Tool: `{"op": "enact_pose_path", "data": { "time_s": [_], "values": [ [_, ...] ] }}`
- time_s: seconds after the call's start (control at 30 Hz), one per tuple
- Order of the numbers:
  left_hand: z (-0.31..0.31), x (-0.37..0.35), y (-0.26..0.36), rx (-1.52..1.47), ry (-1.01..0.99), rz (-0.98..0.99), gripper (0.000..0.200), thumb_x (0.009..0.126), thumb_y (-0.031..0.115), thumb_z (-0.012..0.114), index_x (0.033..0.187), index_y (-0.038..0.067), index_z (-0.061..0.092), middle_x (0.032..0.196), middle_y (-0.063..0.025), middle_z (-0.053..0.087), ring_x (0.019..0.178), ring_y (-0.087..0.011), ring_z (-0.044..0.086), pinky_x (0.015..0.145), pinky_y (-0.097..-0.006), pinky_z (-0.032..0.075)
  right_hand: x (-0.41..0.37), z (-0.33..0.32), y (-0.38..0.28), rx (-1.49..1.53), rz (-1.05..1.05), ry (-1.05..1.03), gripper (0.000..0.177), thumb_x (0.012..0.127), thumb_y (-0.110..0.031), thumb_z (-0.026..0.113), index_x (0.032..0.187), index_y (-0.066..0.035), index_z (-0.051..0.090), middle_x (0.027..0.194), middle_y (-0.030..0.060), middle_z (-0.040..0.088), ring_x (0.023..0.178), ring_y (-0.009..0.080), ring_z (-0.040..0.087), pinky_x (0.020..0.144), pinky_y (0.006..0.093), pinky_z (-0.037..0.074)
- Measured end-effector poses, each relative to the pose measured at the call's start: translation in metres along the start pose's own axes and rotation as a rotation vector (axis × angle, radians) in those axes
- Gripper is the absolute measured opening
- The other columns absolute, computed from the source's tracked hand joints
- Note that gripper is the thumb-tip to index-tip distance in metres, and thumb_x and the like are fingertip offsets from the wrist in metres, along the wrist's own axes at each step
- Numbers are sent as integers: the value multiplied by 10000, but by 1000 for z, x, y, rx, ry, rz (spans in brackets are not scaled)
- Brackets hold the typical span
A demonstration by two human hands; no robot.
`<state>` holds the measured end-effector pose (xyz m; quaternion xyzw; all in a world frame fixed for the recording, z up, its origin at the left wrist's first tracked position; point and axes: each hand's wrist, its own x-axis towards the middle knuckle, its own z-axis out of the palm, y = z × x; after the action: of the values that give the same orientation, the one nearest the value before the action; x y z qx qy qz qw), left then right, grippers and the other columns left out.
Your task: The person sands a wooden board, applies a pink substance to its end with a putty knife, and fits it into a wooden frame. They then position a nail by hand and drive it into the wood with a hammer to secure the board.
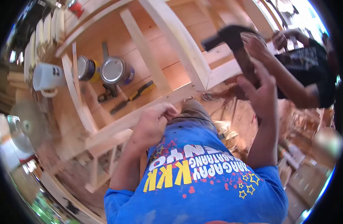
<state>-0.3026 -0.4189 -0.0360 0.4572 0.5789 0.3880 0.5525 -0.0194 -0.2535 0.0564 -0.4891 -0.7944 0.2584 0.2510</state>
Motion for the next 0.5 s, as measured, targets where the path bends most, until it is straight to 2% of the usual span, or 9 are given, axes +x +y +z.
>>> {"op": "enact_pose_path", "data": {
  "time_s": [0.03,0.1,0.13,0.17,0.23,0.3,0.33,0.43,0.5],
  "values": [
    [-6,-2,8,97,-88,47,260,876,-101,504,1036,-19,692,980,-83,717,892,-165,680,819,-308,555,-34,12,6,154,123,60,466,926,-65,751,1361,29,611,886,46,695,731,88,598,642,263,487],
    [-12,2,22,285,-270,148,278,850,-128,506,1001,-17,711,999,-105,741,898,-201,705,825,-316,566,-93,25,-4,371,463,128,482,949,-86,745,1392,20,591,904,22,682,711,62,580,615,236,469],
    [-13,9,21,369,-320,246,306,849,-168,527,1006,-12,739,1022,-126,757,892,-236,721,824,-326,581,-122,32,2,390,558,118,492,952,-88,745,1404,19,584,898,18,675,713,53,577,612,236,467],
    [-14,15,25,365,-317,285,309,857,-170,537,1024,-11,742,1030,-129,757,897,-231,722,825,-325,583,-147,39,7,413,652,104,502,954,-89,744,1415,17,576,893,15,669,715,45,575,610,236,465],
    [-13,26,37,358,-312,359,318,872,-175,555,1060,-10,750,1046,-134,758,905,-223,725,826,-323,587,-185,54,2,396,724,176,491,942,-116,756,1383,30,595,885,30,669,723,80,600,642,256,481],
    [-10,36,57,375,-285,337,300,926,-163,556,1092,-18,760,1078,-122,760,963,-200,723,860,-316,593,-218,76,3,386,761,244,491,933,-135,764,1362,41,603,873,57,672,731,105,616,664,279,494],
    [-6,40,64,342,-267,333,297,939,-159,546,1091,-21,761,1089,-119,759,975,-197,721,869,-315,595,-234,90,6,365,693,315,494,919,-154,765,1338,56,608,858,112,677,749,143,639,694,316,511],
    [10,46,88,263,-196,310,277,987,-112,539,1152,-43,750,1134,-111,748,1064,-204,720,923,-329,598,-270,108,-5,420,770,362,484,920,-149,750,1332,59,605,853,147,682,763,163,655,713,327,519],
    [23,49,106,134,-137,299,278,995,-91,554,1205,-53,732,1155,-121,744,1104,-214,721,943,-337,595,-293,120,-12,523,849,381,485,926,-150,743,1338,62,600,819,120,669,689,143,635,652,319,516]
  ]
}}
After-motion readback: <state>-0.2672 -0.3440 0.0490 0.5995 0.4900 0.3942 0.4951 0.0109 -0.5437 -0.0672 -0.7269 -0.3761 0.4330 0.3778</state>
